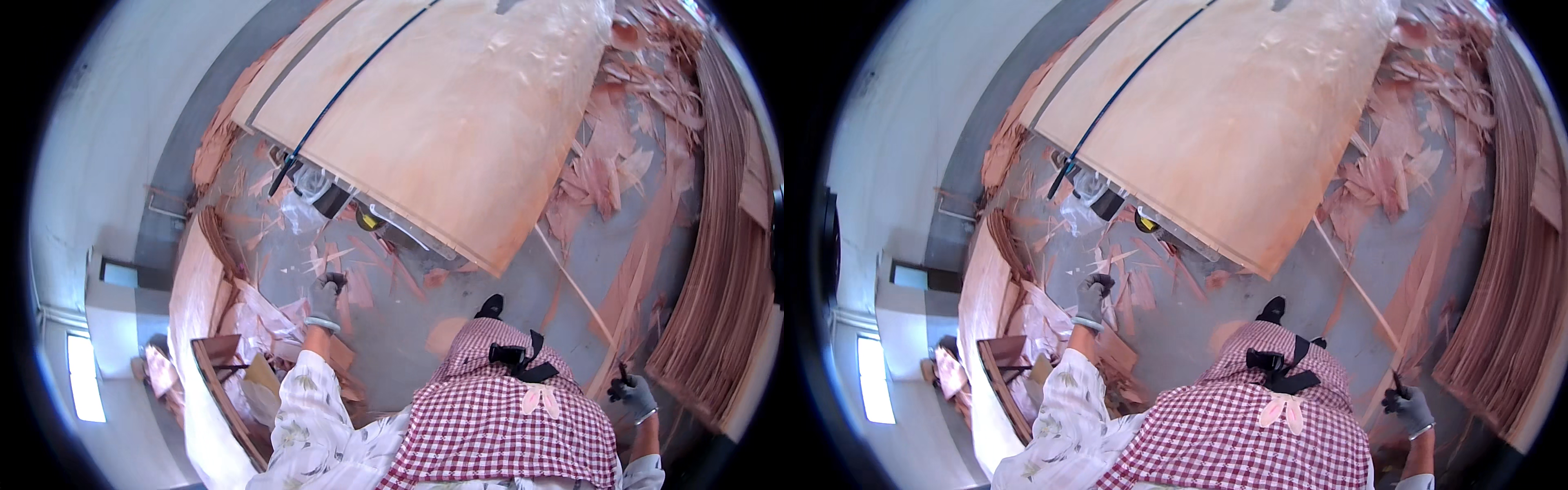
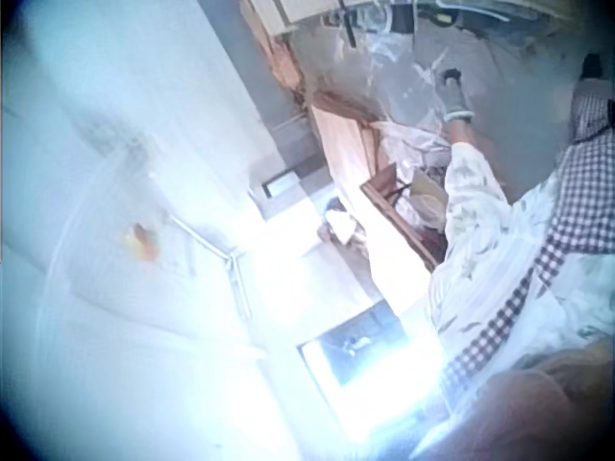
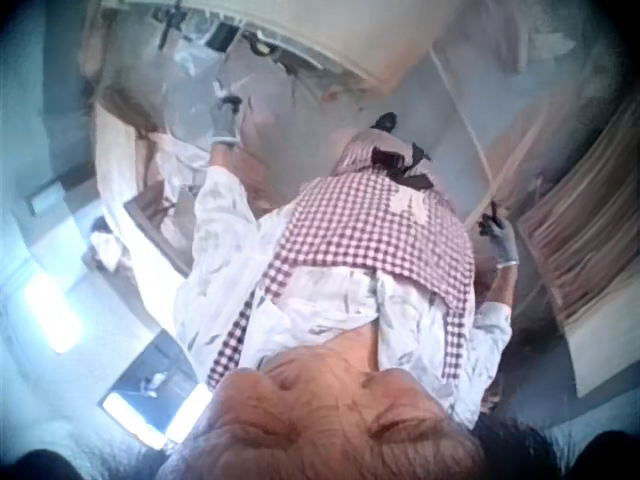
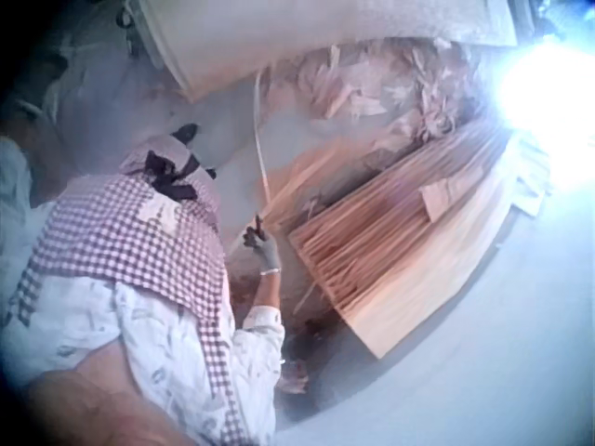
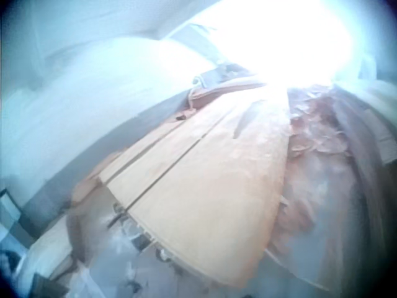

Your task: The person scans a label on a box with a handheld scanner and then applies small adhesive tape strips by hand to repair splits in large sheets of wood veneer, using a small tool to press and cut the tape.

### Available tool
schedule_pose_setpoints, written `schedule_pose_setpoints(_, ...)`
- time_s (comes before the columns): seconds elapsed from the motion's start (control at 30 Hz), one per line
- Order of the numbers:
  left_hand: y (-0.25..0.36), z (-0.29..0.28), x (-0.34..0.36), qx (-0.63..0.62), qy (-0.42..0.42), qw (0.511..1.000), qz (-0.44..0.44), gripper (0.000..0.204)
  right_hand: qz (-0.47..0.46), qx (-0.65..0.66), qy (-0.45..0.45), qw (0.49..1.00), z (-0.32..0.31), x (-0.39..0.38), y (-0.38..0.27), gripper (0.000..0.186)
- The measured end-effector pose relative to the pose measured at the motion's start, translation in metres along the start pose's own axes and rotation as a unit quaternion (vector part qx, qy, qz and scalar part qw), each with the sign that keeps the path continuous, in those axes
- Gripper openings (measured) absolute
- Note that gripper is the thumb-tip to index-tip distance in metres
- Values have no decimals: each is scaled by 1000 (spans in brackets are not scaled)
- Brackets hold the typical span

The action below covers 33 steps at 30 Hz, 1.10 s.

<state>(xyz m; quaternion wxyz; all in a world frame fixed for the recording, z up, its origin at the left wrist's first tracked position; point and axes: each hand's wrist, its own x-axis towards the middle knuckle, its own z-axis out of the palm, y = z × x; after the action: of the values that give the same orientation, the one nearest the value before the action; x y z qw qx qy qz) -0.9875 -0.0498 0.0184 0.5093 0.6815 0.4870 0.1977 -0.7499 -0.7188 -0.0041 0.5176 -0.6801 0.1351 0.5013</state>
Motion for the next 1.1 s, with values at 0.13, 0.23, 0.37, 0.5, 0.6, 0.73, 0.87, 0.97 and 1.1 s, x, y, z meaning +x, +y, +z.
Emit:
schedule_pose_setpoints(0.13, 4, 23, -12, -147, -31, 987, -54, 15, -10, -10, -63, 998, 16, 11, -15, 19)
schedule_pose_setpoints(0.23, 13, 51, 16, -171, -49, 983, -42, 21, -62, -101, -86, 989, 38, 14, -23, 28)
schedule_pose_setpoints(0.37, 17, 72, 87, -259, -86, 958, -89, 27, -35, -175, -82, 981, 62, 15, -22, 28)
schedule_pose_setpoints(0.5, 6, 96, 133, -391, -134, 910, -25, 29, -31, -75, -61, 995, 56, 18, -12, 27)
schedule_pose_setpoints(0.6, -3, 104, 143, -403, -136, 899, -102, 22, -43, -137, -55, 988, 40, 28, 2, 27)
schedule_pose_setpoints(0.73, -12, 99, 148, -384, -140, 904, -124, 11, 9, 38, -62, 997, 13, 49, 22, 27)
schedule_pose_setpoints(0.87, 0, 86, 146, -289, -200, 931, -102, 8, -7, -69, -69, 995, -17, 79, 10, 27)
schedule_pose_setpoints(0.97, 43, 73, 120, 394, -84, 915, 12, 22, -11, -127, -104, 986, -45, 97, -35, 27)
schedule_pose_setpoints(1.1, 151, 100, 45, 374, 31, 908, 184, 17, -82, -334, -78, 936, -93, 101, -125, 29)
